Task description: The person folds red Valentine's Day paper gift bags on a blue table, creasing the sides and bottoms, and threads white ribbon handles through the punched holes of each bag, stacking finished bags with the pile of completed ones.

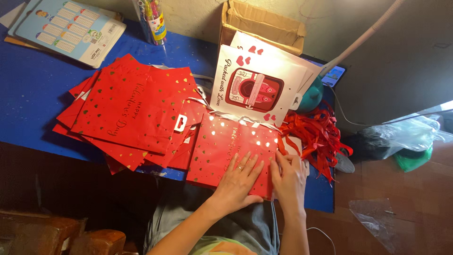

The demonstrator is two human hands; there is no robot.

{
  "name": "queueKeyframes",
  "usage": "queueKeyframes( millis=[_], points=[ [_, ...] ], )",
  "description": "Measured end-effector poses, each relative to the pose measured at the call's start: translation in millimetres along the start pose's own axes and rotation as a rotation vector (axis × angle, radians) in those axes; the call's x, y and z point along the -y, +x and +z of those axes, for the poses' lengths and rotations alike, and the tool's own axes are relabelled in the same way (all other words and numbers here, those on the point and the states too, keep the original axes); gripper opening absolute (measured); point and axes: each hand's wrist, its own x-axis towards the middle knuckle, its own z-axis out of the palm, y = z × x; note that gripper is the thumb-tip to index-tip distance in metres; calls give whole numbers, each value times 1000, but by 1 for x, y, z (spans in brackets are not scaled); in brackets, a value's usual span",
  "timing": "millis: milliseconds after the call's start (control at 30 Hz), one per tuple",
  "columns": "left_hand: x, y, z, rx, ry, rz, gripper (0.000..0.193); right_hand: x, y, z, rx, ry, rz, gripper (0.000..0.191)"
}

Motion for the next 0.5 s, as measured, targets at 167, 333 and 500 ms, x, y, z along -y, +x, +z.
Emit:
queueKeyframes(
  millis=[167, 333, 500],
  points=[
    [37, -9, 10, -94, -43, 3, 37, 17, 3, 20, 12, 82, -26, 40],
    [55, -16, -4, -239, -168, 3, 33, 14, 5, 56, 159, 538, 301, 45],
    [46, -28, -21, -320, -360, -42, 29, -4, -6, 84, 191, 712, 346, 39]
  ],
)
